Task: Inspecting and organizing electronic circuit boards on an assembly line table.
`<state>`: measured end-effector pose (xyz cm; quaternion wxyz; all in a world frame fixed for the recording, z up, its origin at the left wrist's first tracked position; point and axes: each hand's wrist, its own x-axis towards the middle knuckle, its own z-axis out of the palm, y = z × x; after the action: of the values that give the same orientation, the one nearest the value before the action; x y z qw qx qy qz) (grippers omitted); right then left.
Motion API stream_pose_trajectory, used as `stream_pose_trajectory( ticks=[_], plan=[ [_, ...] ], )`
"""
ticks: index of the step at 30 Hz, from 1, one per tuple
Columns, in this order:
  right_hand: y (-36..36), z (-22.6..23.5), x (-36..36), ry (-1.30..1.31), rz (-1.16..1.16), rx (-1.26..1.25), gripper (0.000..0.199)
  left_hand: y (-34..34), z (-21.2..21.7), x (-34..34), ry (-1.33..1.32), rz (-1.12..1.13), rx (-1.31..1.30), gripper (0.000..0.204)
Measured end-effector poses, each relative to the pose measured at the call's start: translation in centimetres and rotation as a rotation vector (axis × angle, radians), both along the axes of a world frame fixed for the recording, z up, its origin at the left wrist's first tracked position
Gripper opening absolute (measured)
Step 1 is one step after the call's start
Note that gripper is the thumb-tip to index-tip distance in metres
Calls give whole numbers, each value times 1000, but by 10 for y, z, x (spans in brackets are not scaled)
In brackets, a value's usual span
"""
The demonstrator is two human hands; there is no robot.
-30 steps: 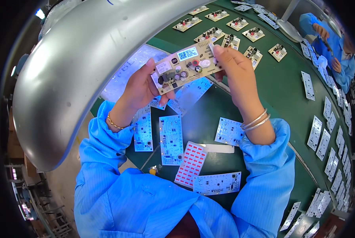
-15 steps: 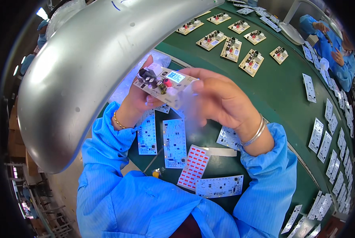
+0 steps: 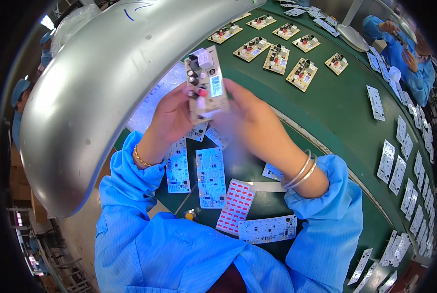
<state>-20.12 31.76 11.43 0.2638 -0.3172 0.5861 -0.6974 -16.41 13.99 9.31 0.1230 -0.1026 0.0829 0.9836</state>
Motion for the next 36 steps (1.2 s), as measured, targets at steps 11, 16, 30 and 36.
stream_pose_trajectory(
  ticks=[11,16,30,36],
  plan=[
    [14,2,-22,-87,64,-29,58,-29,-29,10,137,-374,-330,39],
    [10,2,-10,-36,141,-78,49,-24,-27,5,470,-635,-105,49],
    [11,6,-2,57,-16,-78,40,0,7,27,324,-422,-190,56],
    [7,9,-4,-4,-89,-164,32,-9,5,10,554,-500,-198,53]
  ],
)
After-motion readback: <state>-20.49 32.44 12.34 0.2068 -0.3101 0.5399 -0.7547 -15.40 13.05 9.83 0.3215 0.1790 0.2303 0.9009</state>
